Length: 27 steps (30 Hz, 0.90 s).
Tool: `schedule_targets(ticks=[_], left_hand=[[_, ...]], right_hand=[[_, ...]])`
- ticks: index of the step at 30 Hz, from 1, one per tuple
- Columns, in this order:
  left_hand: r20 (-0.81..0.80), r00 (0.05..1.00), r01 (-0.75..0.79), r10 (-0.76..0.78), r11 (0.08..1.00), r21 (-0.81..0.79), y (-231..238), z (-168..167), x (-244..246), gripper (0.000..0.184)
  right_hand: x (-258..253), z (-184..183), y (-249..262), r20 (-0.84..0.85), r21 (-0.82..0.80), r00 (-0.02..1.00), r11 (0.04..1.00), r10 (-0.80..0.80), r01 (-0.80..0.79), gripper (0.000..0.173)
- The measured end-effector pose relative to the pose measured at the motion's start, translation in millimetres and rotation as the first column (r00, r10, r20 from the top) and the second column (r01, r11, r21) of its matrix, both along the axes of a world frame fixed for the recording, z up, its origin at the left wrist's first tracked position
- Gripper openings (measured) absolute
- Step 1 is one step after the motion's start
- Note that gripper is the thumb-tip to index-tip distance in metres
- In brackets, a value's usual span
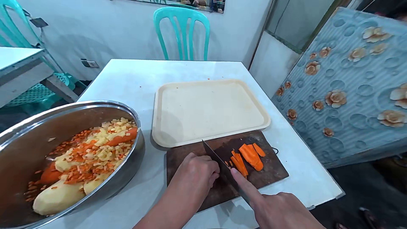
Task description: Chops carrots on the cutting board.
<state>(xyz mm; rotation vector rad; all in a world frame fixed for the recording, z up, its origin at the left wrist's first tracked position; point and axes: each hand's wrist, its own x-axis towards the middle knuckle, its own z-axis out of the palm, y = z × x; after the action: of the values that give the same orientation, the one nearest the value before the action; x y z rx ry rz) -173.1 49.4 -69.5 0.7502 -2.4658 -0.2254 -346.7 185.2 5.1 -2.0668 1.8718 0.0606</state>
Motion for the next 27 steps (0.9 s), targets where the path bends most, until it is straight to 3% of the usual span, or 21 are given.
schedule_targets(ticks=[3, 9, 12, 18, 22, 27], left_hand=[[0.022, 1.000, 0.007, -0.007, 1.000, 0.005, 0.4, -0.4, 0.7, 0.004], [0.019, 1.000, 0.011, -0.011, 1.000, 0.022, -2.2, 0.6, 2.7, 0.002], [0.007, 1.000, 0.016, -0.016, 1.000, 0.016, -2.4, 0.2, 2.2, 0.003], [0.005, 0.999, 0.037, -0.037, 0.999, 0.009, -4.4, 1.1, 2.4, 0.005], [0.013, 0.998, 0.055, -0.055, 0.998, 0.025, -4.0, 1.7, 3.2, 0.004], [0.043, 0.995, 0.085, -0.088, 0.994, 0.065, -5.8, 6.2, 8.6, 0.006]], right_hand=[[3.1, -13.4, -4.1, -0.014, -0.077, 1.000, 0.997, 0.018, -0.019, 0.067], [-9.1, -5.5, -12.2, 0.122, 0.134, 0.988, 0.988, -0.091, 0.075, 0.064], [-10.6, -4.1, -3.8, 0.133, 0.048, 0.989, 0.997, -0.067, 0.061, 0.064], [-5.5, 4.1, -1.3, 0.083, 0.088, 0.996, 0.996, -0.031, 0.023, 0.064], [2.5, -7.2, -4.9, 0.026, 0.031, 1.000, 0.999, -0.010, 0.009, 0.068], [-10.4, -0.9, -10.8, 0.136, 0.163, 0.986, 0.984, -0.091, 0.069, 0.065]])
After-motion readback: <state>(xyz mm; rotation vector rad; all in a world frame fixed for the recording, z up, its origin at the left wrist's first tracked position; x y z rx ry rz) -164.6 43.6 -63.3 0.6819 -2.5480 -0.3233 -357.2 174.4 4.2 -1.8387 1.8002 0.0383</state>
